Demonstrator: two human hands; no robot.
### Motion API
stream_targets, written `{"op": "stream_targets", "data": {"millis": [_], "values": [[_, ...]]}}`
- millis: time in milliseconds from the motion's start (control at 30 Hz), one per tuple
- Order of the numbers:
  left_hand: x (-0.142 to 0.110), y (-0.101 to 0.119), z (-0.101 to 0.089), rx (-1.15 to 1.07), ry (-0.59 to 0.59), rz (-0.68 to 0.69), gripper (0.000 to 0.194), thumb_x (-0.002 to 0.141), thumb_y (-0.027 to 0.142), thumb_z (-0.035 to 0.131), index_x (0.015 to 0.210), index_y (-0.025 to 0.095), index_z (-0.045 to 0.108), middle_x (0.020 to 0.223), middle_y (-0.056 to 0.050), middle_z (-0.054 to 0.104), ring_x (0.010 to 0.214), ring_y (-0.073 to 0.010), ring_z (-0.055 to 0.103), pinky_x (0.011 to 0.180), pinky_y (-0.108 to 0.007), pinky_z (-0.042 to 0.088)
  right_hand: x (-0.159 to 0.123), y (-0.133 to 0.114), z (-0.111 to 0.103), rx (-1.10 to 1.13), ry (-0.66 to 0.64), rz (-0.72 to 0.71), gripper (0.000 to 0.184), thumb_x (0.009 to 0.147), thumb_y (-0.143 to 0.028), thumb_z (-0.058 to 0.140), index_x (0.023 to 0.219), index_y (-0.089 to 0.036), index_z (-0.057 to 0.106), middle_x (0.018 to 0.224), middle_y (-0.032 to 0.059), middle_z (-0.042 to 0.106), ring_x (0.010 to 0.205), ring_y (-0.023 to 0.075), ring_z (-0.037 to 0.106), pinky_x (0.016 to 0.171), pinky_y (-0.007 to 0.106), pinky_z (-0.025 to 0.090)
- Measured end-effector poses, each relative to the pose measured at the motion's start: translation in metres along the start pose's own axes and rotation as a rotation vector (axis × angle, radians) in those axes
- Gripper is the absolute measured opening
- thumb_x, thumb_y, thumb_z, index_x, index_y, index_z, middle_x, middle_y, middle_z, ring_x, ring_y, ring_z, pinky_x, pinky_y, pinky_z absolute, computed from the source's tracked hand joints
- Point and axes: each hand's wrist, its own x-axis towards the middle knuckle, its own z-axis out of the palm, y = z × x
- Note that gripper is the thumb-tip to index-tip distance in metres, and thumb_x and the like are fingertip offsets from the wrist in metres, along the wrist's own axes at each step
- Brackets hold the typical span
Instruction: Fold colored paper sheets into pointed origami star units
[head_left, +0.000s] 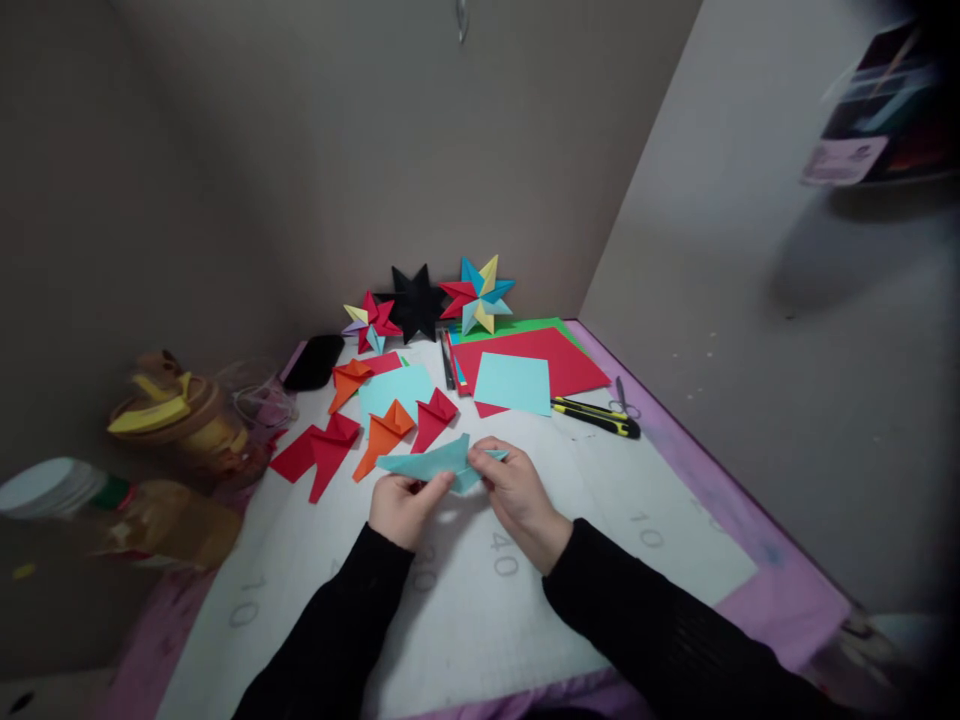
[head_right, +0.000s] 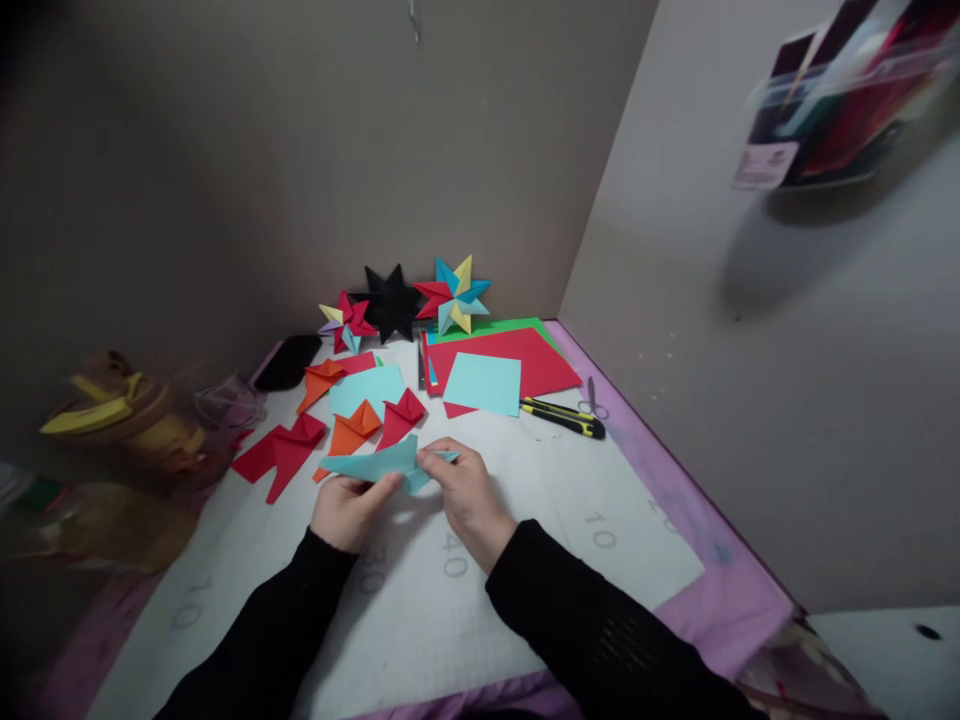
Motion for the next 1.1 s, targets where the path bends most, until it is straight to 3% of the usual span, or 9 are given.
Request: {"op": "stream_targets", "data": {"millis": [133,300,433,533,667,833,1100], "values": [[0.002,0.004,-0.011,0.018,0.141,-0.033,0.030,0.061,0.041,0.071,0.064,0.012,0.072,0.066,-0.006,0.071,0.068,-0.0234,0.064,0.063,-0.028,0.049,0.010,-0.006,-0.016,-0.084,0.041,-0.049,0.018,0.066,-0.029,0.071,0.059,-0.017,0.059,0.056,-0.0038,0.050,0.056,0.0102,0.042,0.057,0.025,0.034],[0.009,0.006,-0.027,-0.033,0.302,-0.049,0.029,0.060,0.041,0.072,0.070,0.013,0.073,0.071,-0.004,0.072,0.075,-0.0232,0.065,0.071,-0.029,0.048,0.022,-0.014,-0.033,-0.240,0.131,-0.188,0.019,0.073,-0.034,0.065,0.066,-0.018,0.058,0.062,-0.0029,0.050,0.059,0.0111,0.043,0.057,0.024,0.034],[0.007,0.003,-0.018,0.110,0.161,0.028,0.030,0.060,0.042,0.069,0.049,0.015,0.064,0.051,-0.001,0.062,0.055,-0.0179,0.057,0.053,-0.025,0.041,0.013,-0.016,-0.023,-0.397,-0.087,-0.231,0.023,0.075,-0.034,0.064,0.093,-0.021,0.061,0.089,0.0027,0.058,0.080,0.0157,0.054,0.068,0.026,0.041],[0.003,0.002,-0.010,0.199,0.050,0.118,0.036,0.061,0.040,0.069,0.040,0.016,0.052,0.040,0.003,0.047,0.043,-0.0110,0.043,0.045,-0.023,0.031,0.003,-0.018,-0.012,-0.629,-0.227,-0.297,0.010,0.075,-0.028,0.064,0.074,-0.018,0.062,0.085,0.0031,0.056,0.083,0.0170,0.054,0.073,0.028,0.041],[0.005,0.003,-0.008,0.173,-0.040,0.184,0.026,0.066,0.039,0.065,0.057,0.015,0.061,0.051,0.001,0.055,0.047,-0.0114,0.046,0.046,-0.022,0.034,-0.001,-0.018,-0.007,-0.726,-0.274,-0.335,0.018,0.078,-0.023,0.060,0.062,-0.018,0.055,0.075,0.0009,0.053,0.074,0.0146,0.052,0.070,0.027,0.040],[0.007,0.002,-0.012,0.115,0.033,0.118,0.029,0.066,0.041,0.067,0.056,0.014,0.063,0.057,-0.004,0.064,0.057,-0.0181,0.059,0.052,-0.025,0.044,0.000,-0.020,-0.008,-0.723,-0.287,-0.316,0.016,0.079,-0.022,0.059,0.064,-0.018,0.056,0.074,0.0006,0.055,0.074,0.0141,0.054,0.071,0.026,0.041],[0.010,0.009,-0.027,-0.008,0.135,0.013,0.030,0.061,0.040,0.073,0.073,0.012,0.073,0.078,-0.010,0.074,0.079,-0.0284,0.067,0.073,-0.035,0.052,0.012,-0.024,-0.022,-0.675,-0.219,-0.223,0.016,0.077,-0.027,0.060,0.065,-0.018,0.057,0.071,-0.0001,0.055,0.070,0.0142,0.052,0.068,0.027,0.040]]}}
